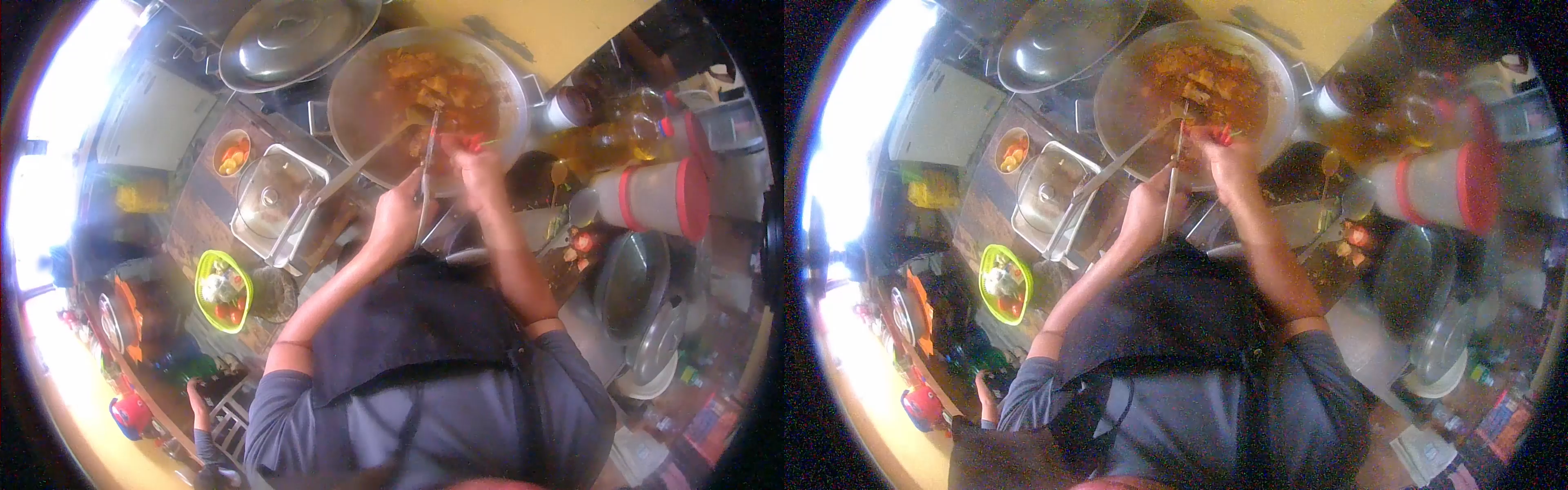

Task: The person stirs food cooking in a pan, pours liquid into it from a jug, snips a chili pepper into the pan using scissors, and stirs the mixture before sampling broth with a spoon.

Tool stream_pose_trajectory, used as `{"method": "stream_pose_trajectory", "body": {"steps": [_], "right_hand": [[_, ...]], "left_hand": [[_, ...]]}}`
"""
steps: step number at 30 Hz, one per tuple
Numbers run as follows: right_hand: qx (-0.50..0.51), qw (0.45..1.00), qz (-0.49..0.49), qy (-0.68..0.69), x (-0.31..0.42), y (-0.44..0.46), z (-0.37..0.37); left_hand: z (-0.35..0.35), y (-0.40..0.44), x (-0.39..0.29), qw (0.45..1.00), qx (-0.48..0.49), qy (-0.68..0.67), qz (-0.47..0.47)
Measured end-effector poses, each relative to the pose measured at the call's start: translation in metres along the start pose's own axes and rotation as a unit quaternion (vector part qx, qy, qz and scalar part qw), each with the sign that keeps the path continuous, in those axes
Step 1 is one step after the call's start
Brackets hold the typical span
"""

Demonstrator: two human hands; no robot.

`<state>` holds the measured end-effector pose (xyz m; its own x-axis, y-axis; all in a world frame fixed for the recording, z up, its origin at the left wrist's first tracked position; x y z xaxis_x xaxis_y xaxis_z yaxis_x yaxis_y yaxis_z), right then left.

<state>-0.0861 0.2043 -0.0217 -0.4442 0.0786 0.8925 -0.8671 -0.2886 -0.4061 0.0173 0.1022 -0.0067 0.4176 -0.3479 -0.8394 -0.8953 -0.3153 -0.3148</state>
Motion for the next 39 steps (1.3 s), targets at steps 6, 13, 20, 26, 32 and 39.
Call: {"method": "stream_pose_trajectory", "body": {"steps": [6, 13, 20, 26, 32, 39], "right_hand": [[0.022, 1.0, 0.002, -0.007, 0.006, -0.003, 0.003], [0.027, 0.999, 0.002, -0.034, -0.011, 0.012, -0.002], [0.02, 1.0, 0.004, -0.011, -0.003, 0.004, 0.004], [0.016, 0.999, -0.005, -0.035, -0.001, 0.007, 0.001], [-0.008, 0.999, -0.031, -0.014, 0.008, 0.003, 0.0], [0.002, 1.0, 0.002, 0.028, 0.001, 0.004, 0.0]], "left_hand": [[-0.001, -0.001, 0.001, 1.0, 0.001, 0.003, 0.006], [0.001, -0.003, 0.005, 1.0, -0.009, 0.004, 0.005], [-0.003, -0.006, -0.001, 0.997, -0.063, 0.044, 0.017], [-0.001, -0.01, -0.005, 0.997, -0.048, 0.013, 0.061], [0.0, -0.009, -0.003, 1.0, -0.003, 0.005, 0.001], [0.007, -0.002, 0.003, 1.0, 0.014, -0.001, 0.01]]}}
Point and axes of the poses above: each hand's wrist, its own y-axis towards the middle knuckle, its own z-axis out of the palm, x = y × z, the point moved 8 cm from there along y, towards the middle knuckle, and after that the axes turned 1 degree about -y, right-handed, at the moved point
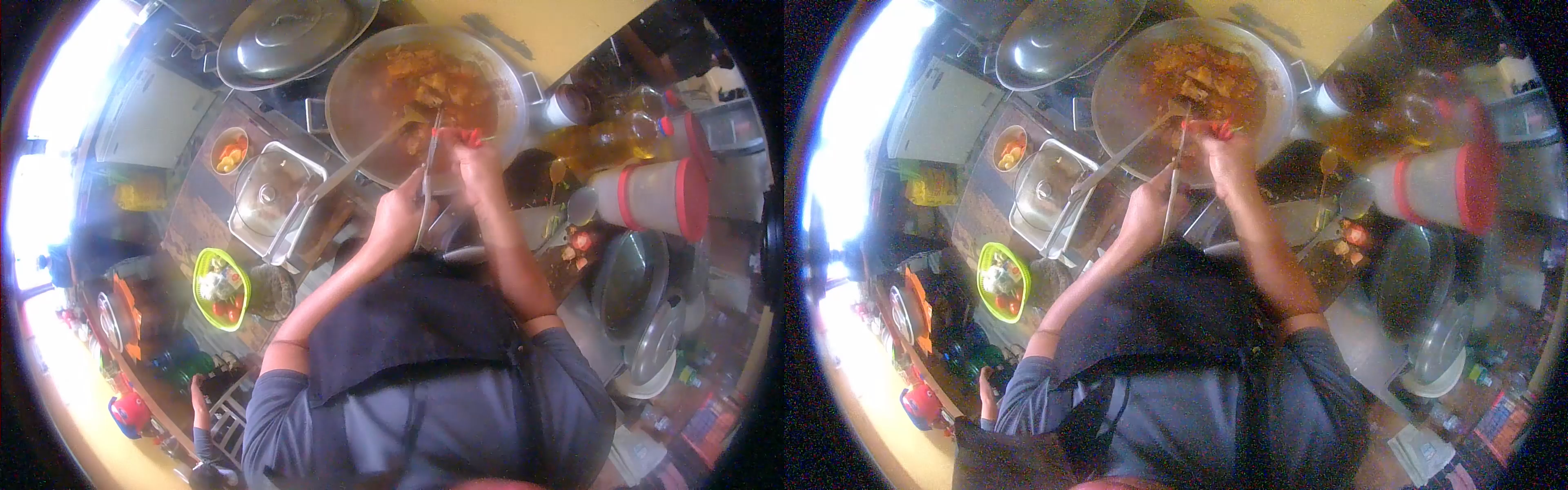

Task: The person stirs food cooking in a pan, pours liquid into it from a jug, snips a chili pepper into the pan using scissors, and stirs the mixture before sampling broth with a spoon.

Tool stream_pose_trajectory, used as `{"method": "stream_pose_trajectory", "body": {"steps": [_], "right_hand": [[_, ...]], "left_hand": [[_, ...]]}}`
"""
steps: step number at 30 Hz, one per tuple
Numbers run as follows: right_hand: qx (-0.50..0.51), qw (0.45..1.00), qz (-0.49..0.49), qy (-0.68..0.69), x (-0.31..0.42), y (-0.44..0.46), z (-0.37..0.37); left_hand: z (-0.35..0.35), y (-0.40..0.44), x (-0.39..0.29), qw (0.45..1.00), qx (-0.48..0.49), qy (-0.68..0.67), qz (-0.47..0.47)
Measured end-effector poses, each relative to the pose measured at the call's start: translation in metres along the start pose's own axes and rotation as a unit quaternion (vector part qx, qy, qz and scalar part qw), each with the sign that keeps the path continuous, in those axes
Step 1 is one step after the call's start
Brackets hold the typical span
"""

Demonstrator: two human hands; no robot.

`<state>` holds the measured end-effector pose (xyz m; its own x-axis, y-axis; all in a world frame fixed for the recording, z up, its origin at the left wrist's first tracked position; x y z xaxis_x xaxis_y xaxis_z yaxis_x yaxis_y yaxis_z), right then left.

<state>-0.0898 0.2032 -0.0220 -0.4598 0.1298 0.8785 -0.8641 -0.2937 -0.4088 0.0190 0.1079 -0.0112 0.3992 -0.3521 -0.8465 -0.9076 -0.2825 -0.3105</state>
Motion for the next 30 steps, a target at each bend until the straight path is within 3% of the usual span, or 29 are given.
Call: {"method": "stream_pose_trajectory", "body": {"steps": [8, 10, 14, 17, 22, 25, 30], "right_hand": [[0.027, 1.0, 0.004, 0.016, -0.011, 0.007, 0.003], [0.017, 0.999, 0.019, 0.024, -0.007, 0.002, 0.006], [-0.016, 1.0, 0.019, 0.013, -0.005, 0.001, 0.002], [0.013, 0.999, -0.028, 0.014, -0.001, 0.003, 0.005], [-0.033, 0.998, -0.016, -0.056, -0.013, 0.007, -0.002], [-0.009, 1.0, -0.019, 0.007, -0.01, 0.003, 0.006], [-0.025, 0.999, 0.009, -0.037, -0.01, 0.005, 0.0]], "left_hand": [[-0.005, -0.003, -0.008, 0.998, -0.037, -0.007, 0.051], [-0.007, -0.007, -0.011, 0.999, 0.002, -0.017, -0.031], [-0.003, -0.004, 0.0, 0.998, 0.008, -0.052, -0.024], [-0.003, -0.004, -0.004, 0.999, -0.002, -0.033, -0.016], [-0.004, -0.004, -0.004, 1.0, -0.014, -0.025, -0.004], [-0.005, -0.004, -0.004, 0.999, -0.023, -0.022, -0.005], [-0.011, -0.006, -0.007, 0.999, -0.013, -0.021, -0.022]]}}
Point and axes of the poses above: each hand's wrist, its own y-axis towards the middle knuckle, its own z-axis out of the palm, x = y × z, the point moved 8 cm from there along y, towards the middle knuckle, and after that the axes turned 1 degree about -y, right-handed, at the moved point
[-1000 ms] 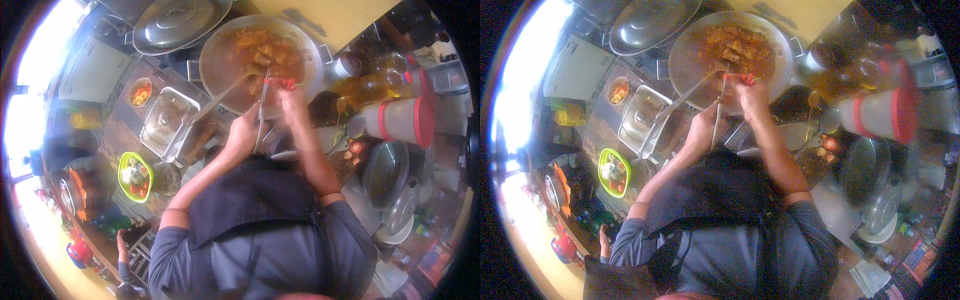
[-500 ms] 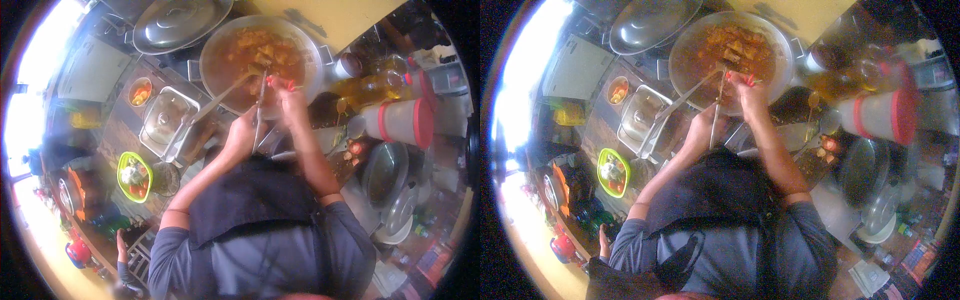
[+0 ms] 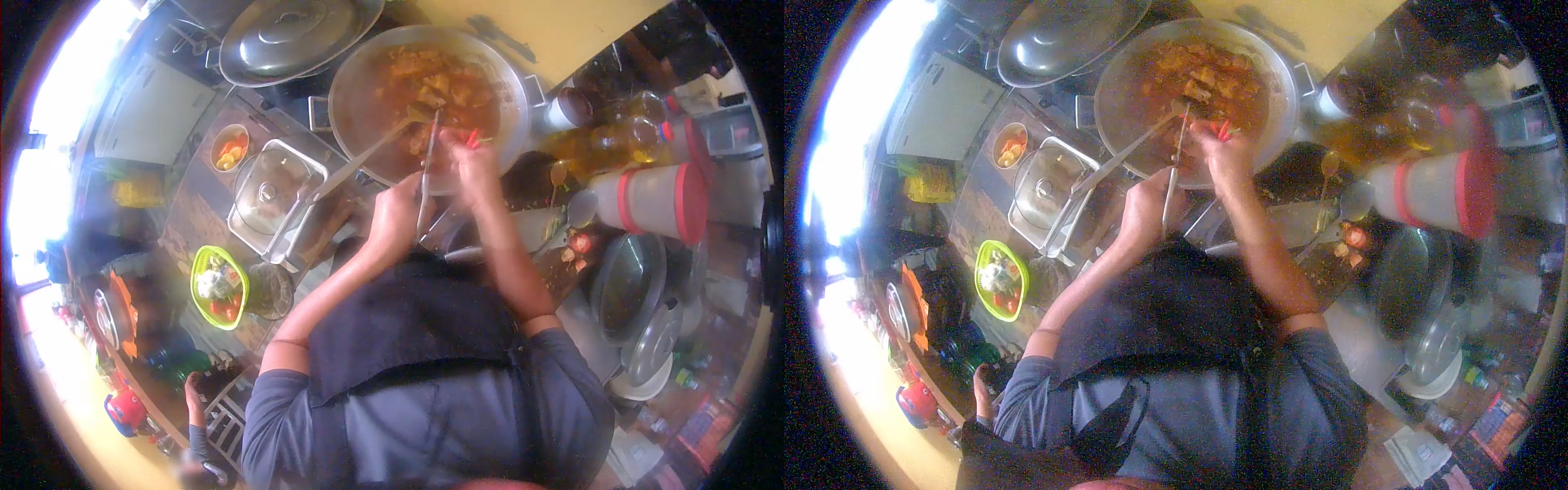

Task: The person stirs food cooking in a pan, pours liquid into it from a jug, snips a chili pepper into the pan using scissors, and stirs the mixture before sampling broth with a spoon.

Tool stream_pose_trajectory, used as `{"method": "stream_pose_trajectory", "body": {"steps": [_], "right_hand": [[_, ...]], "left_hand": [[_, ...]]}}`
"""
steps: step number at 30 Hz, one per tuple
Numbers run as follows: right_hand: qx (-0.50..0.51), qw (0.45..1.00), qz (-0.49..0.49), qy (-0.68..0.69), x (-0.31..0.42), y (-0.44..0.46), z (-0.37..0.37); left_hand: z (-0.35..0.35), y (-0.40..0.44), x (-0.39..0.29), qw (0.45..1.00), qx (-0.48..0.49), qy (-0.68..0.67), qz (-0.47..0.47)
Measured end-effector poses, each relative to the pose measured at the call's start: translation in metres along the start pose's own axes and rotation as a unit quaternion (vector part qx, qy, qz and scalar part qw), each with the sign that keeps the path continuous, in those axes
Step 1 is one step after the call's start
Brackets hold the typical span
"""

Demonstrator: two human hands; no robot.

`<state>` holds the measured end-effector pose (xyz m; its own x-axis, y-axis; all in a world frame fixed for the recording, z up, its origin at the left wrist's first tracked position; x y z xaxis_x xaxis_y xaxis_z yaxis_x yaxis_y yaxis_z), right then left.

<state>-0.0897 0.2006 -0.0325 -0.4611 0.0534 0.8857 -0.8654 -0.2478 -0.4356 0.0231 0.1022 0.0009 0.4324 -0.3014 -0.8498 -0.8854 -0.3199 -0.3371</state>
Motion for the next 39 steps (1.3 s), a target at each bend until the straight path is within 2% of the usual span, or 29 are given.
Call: {"method": "stream_pose_trajectory", "body": {"steps": [4, 8, 10, 14, 16, 23, 26, 29, 31, 35, 38, 39], "right_hand": [[0.013, 0.997, -0.046, 0.055, 0.008, 0.0, 0.001], [0.025, 0.997, -0.055, 0.046, 0.012, 0.001, 0.002], [0.019, 0.998, -0.011, -0.065, 0.002, 0.006, -0.003], [0.013, 0.996, -0.019, -0.085, 0.003, 0.004, -0.001], [-0.004, 1.0, -0.011, -0.015, 0.011, -0.007, 0.002], [0.035, 0.999, -0.01, 0.01, 0.015, -0.007, 0.009], [0.017, 0.999, -0.026, -0.021, 0.012, -0.003, 0.007], [0.026, 0.999, -0.012, 0.015, 0.008, -0.003, 0.007], [0.029, 0.997, -0.064, -0.022, 0.009, 0.003, 0.004], [0.019, 0.998, -0.033, -0.04, 0.0, 0.009, -0.003], [-0.01, 0.999, -0.03, -0.032, 0.0, 0.011, -0.008], [-0.005, 0.999, -0.043, -0.007, 0.006, 0.007, -0.005]], "left_hand": [[0.003, 0.002, 0.008, 0.999, 0.017, -0.047, 0.006], [0.004, 0.004, 0.005, 0.999, 0.004, -0.048, 0.023], [0.004, 0.004, 0.003, 0.999, 0.003, -0.015, 0.035], [0.001, 0.002, -0.001, 1.0, 0.008, 0.004, 0.006], [0.001, 0.002, 0.002, 1.0, 0.02, -0.004, -0.005], [0.005, 0.006, 0.006, 0.999, -0.01, -0.012, 0.042], [0.005, 0.004, 0.004, 1.0, -0.004, 0.016, 0.018], [0.003, 0.001, -0.001, 1.0, -0.014, 0.009, 0.02], [0.003, -0.001, -0.001, 1.0, 0.009, 0.01, -0.004], [0.001, -0.003, 0.001, 0.997, 0.026, -0.01, -0.068], [0.006, 0.0, 0.006, 0.999, 0.023, -0.02, -0.016], [0.006, 0.003, 0.008, 0.999, -0.012, -0.009, 0.032]]}}
Point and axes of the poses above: each hand's wrist, its own y-axis towards the middle knuckle, its own z-axis out of the palm, x = y × z, the point moved 8 cm from there along y, towards the middle knuckle, and after that the axes turned 1 degree about -y, right-handed, at the moved point
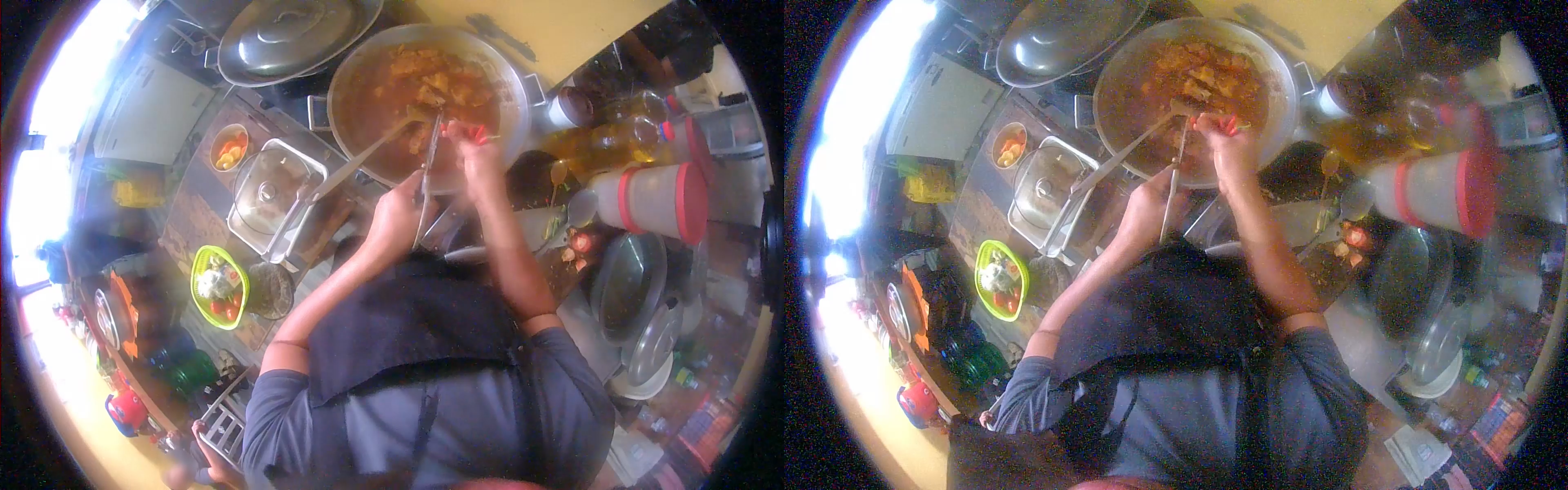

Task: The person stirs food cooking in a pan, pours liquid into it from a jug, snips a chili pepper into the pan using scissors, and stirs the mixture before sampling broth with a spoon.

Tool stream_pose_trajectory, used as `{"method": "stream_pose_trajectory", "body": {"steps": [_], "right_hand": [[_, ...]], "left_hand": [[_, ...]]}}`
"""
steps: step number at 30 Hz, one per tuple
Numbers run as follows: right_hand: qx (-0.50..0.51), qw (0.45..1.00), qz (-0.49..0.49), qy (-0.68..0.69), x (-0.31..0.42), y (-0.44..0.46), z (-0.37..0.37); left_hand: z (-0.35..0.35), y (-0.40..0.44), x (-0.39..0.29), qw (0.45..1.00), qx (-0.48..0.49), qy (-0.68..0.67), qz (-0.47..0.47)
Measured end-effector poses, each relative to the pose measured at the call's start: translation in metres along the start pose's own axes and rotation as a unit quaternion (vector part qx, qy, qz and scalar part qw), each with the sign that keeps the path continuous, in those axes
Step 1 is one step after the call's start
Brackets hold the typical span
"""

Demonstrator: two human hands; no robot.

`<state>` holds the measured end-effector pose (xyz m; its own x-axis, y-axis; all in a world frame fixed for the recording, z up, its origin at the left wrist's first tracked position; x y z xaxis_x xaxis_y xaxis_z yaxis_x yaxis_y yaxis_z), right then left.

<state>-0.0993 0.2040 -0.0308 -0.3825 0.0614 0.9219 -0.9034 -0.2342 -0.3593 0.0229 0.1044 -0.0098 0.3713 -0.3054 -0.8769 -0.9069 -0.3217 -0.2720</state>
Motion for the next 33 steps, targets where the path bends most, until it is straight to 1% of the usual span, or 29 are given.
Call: {"method": "stream_pose_trajectory", "body": {"steps": [1, 2, 4, 7, 11, 14, 16, 17, 19, 20, 21, 22, 24, 25, 26, 28, 29, 30, 31, 32, 33], "right_hand": [[0.004, 1.0, -0.014, 0.026, 0.005, -0.002, 0.002], [0.004, 1.0, -0.014, 0.026, 0.004, -0.001, 0.002], [0.019, 0.999, -0.008, 0.024, 0.0, 0.0, 0.004], [-0.007, 1.0, -0.019, -0.006, 0.004, -0.005, 0.002], [-0.013, 0.999, -0.021, -0.04, -0.005, 0.002, -0.002], [-0.024, 0.996, -0.041, -0.075, -0.002, 0.0, -0.004], [-0.042, 0.971, -0.161, -0.174, 0.024, -0.011, -0.007], [-0.049, 0.97, -0.16, -0.173, 0.029, -0.012, -0.017], [-0.069, 0.924, -0.197, -0.321, 0.045, -0.015, -0.043], [-0.082, 0.915, -0.196, -0.343, 0.049, -0.019, -0.06], [-0.099, 0.882, -0.188, -0.421, 0.044, -0.015, -0.084], [-0.114, 0.842, -0.176, -0.497, 0.037, -0.012, -0.108], [-0.116, 0.837, -0.116, -0.522, 0.033, -0.02, -0.144], [-0.12, 0.798, -0.087, -0.585, 0.02, -0.014, -0.163], [-0.126, 0.797, -0.082, -0.585, 0.008, -0.011, -0.182], [-0.169, 0.761, -0.138, -0.611, 0.0, -0.013, -0.204], [-0.174, 0.76, -0.135, -0.611, 0.007, -0.017, -0.204], [-0.167, 0.795, -0.085, -0.576, 0.011, -0.02, -0.206], [-0.158, 0.827, -0.035, -0.539, 0.009, -0.021, -0.21], [-0.16, 0.827, -0.034, -0.538, 0.003, -0.018, -0.217], [-0.163, 0.855, -0.053, -0.49, -0.003, -0.012, -0.227]], "left_hand": [[-0.001, 0.001, 0.0, 0.998, -0.035, 0.012, 0.049], [-0.003, 0.002, -0.003, 0.998, -0.035, 0.012, 0.05], [0.0, 0.001, -0.002, 0.999, 0.007, 0.041, -0.009], [-0.001, 0.0, -0.006, 1.0, 0.003, 0.03, 0.002], [-0.002, -0.002, -0.006, 0.999, -0.002, 0.039, 0.0], [-0.005, -0.003, -0.01, 0.999, -0.009, 0.036, 0.01], [-0.004, -0.004, -0.007, 0.997, 0.046, -0.023, -0.06], [-0.002, -0.003, -0.005, 0.997, 0.053, -0.022, -0.058], [-0.003, -0.001, 0.001, 0.997, 0.049, -0.021, -0.059], [-0.003, -0.001, 0.0, 0.997, 0.055, -0.02, -0.056], [-0.008, -0.002, -0.008, 0.999, 0.033, -0.029, -0.009], [-0.01, -0.003, -0.012, 0.999, 0.03, -0.026, 0.006], [-0.013, -0.003, -0.018, 0.999, 0.035, -0.024, 0.023], [-0.011, -0.002, -0.008, 0.996, 0.05, -0.056, -0.055], [-0.01, -0.003, 0.005, 0.985, 0.063, -0.086, -0.132], [-0.003, 0.004, 0.0, 0.996, 0.061, -0.01, 0.058], [-0.003, 0.003, -0.003, 0.997, 0.061, -0.042, -0.012], [-0.002, 0.001, 0.0, 0.992, 0.06, -0.073, -0.084], [0.0, 0.001, 0.001, 0.992, 0.062, -0.073, -0.084], [0.002, 0.001, 0.004, 0.991, 0.067, -0.073, -0.091], [0.004, 0.001, 0.007, 0.99, 0.071, -0.073, -0.098]]}}
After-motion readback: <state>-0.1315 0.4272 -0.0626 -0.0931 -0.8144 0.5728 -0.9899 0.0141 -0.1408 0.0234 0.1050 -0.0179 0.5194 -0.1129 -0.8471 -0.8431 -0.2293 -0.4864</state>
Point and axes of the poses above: each hand's wrist, its own y-axis towards the middle knuckle, its own z-axis out of the palm, x = y × z, the point moved 8 cm from there along y, towards the middle knuckle, and after that the axes turned 1 degree about -y, right-handed, at the moved point
